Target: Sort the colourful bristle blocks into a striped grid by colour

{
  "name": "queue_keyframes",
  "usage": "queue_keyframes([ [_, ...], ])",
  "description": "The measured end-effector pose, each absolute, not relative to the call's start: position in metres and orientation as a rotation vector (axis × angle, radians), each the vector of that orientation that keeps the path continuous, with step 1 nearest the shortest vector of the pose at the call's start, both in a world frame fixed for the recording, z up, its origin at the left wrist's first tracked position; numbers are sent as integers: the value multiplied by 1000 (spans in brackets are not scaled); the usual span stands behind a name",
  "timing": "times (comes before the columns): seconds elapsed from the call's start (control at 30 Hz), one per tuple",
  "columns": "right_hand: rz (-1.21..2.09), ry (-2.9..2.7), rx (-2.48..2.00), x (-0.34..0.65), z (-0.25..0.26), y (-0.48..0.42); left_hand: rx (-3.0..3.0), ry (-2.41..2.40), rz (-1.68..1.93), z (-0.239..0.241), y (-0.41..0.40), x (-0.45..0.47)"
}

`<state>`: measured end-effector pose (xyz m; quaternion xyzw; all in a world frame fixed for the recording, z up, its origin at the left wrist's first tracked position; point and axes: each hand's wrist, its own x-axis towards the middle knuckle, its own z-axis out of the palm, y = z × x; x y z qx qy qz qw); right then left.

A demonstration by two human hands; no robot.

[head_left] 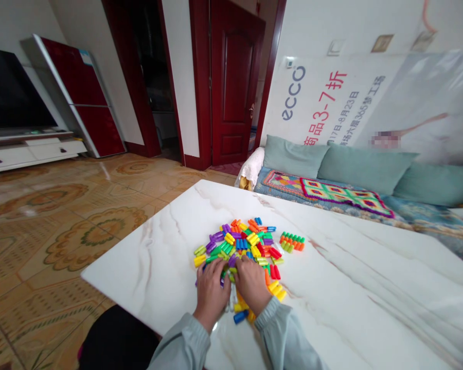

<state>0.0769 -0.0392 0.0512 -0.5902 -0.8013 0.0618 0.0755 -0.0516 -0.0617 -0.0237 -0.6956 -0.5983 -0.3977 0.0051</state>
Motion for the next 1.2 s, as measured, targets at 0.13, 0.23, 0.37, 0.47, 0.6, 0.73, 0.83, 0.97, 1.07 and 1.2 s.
queue_keyframes([
  [0.13, 493, -1924, -1611, 97, 45, -38, -2193, -1881, -1221, -22, -62, -52],
  [0.23, 1061, -1397, -1321, 112, 44, -41, -2197, -1875, -1202, -20, -63, -52],
  [0.37, 1522, -990, -964, 123, 41, -52, -2208, -1848, -1177, -19, -63, -53],
  [0.47, 1495, -945, -912, 135, 35, -55, -2216, -1851, -1151, -21, -61, -54],
  [0.6, 1178, -1081, -1112, 180, 18, -43, -2224, -1836, -1135, -24, -60, -56],
  [0.73, 650, -1300, -1457, 241, -3, -30, -2217, -1821, -1137, -27, -59, -57],
  [0.83, 555, -1450, -1556, 270, -16, -27, -2213, -1824, -1134, -28, -58, -57],
  [0.97, 368, -1426, -1584, 277, -19, -37, -2215, -1821, -1120, -29, -57, -57],
  [1.07, 239, -1349, -1712, 266, -15, -53, -2213, -1814, -1112, -31, -57, -58],
  [1.2, 101, -1351, -1932, 245, -12, -72, -2207, -1803, -1112, -31, -57, -59],
])
